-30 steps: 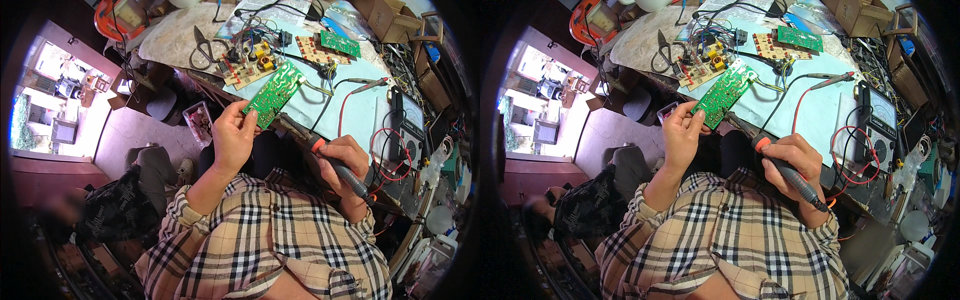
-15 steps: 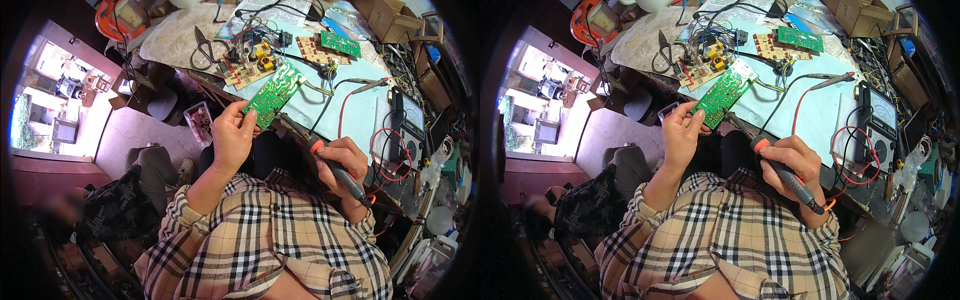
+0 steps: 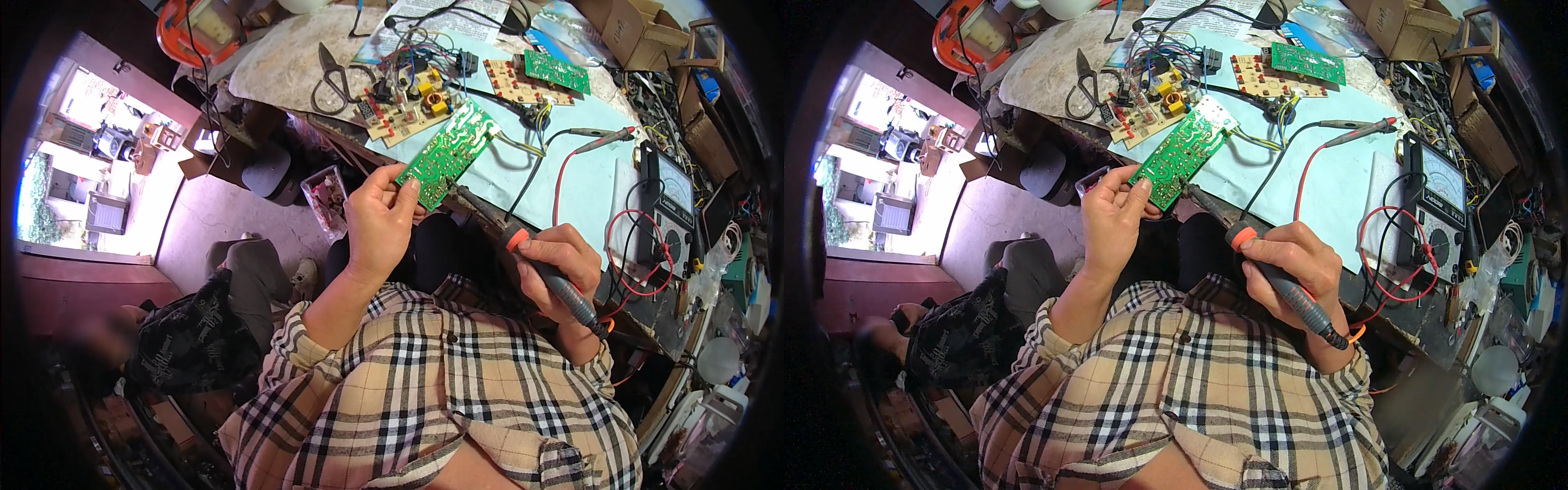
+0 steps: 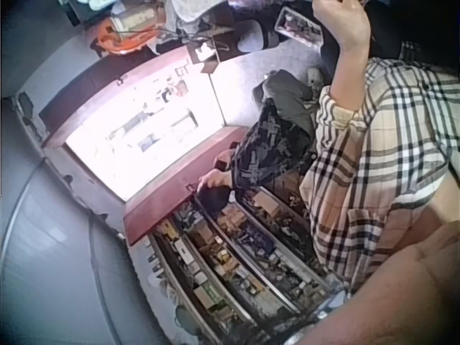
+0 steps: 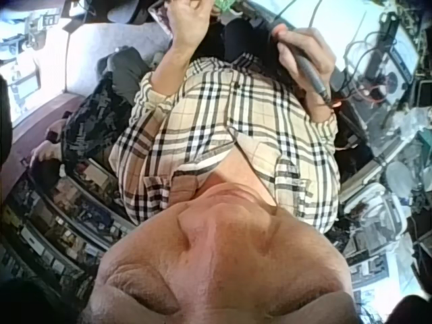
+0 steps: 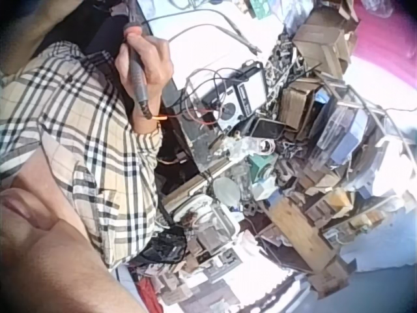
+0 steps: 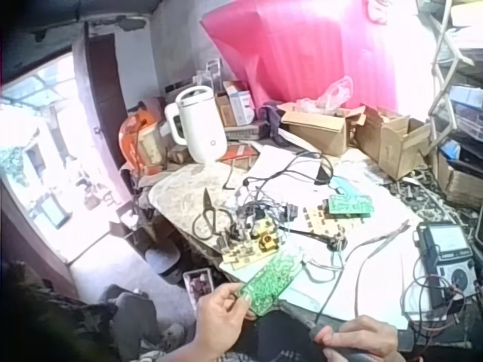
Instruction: The person solders a green circuit board using a soldering iron, repeatedly flipping it to work on both sides. They then reach under the table to retrieve a small cardboard box and place it on the workbench.
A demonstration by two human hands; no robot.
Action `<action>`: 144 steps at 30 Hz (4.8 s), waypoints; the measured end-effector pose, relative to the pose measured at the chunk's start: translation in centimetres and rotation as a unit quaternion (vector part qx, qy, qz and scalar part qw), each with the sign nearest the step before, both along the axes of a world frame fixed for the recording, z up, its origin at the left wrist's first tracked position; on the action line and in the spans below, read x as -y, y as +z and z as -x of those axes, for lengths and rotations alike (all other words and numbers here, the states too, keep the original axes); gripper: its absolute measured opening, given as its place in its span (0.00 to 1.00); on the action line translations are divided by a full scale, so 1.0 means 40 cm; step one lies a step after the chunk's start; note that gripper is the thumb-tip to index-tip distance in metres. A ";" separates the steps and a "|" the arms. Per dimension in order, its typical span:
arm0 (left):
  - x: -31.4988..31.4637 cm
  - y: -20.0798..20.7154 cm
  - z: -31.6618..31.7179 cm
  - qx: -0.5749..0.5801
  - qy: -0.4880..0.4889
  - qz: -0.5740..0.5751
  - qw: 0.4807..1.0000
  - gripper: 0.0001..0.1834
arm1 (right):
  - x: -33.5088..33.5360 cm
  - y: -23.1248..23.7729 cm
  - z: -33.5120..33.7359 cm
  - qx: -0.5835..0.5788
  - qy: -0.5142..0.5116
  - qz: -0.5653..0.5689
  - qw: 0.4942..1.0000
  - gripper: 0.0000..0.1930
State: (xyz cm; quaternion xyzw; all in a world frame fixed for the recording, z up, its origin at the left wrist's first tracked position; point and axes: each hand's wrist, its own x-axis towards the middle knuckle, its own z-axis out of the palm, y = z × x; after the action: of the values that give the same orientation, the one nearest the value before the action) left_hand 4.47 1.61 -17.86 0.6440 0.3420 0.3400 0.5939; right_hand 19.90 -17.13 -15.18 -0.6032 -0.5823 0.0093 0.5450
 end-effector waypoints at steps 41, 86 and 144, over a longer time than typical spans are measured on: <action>0.007 -0.006 0.001 -0.023 0.017 -0.055 0.998 0.11 | 0.001 0.005 0.002 -0.042 0.005 -0.001 0.999 0.13; 0.008 0.011 0.029 0.007 0.010 -0.060 0.998 0.11 | 0.003 -0.012 0.001 -0.104 -0.064 -0.014 0.992 0.11; 0.010 0.044 0.031 -0.209 -0.021 -0.437 0.874 0.39 | 0.003 -0.014 -0.005 -0.086 -0.087 -0.031 0.992 0.10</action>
State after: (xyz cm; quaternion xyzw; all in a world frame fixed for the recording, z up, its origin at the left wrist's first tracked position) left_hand 3.23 1.22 -16.11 0.9011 0.2613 0.2996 0.1732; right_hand 20.10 -17.24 -15.74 -0.6312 -0.4784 -0.0048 0.6105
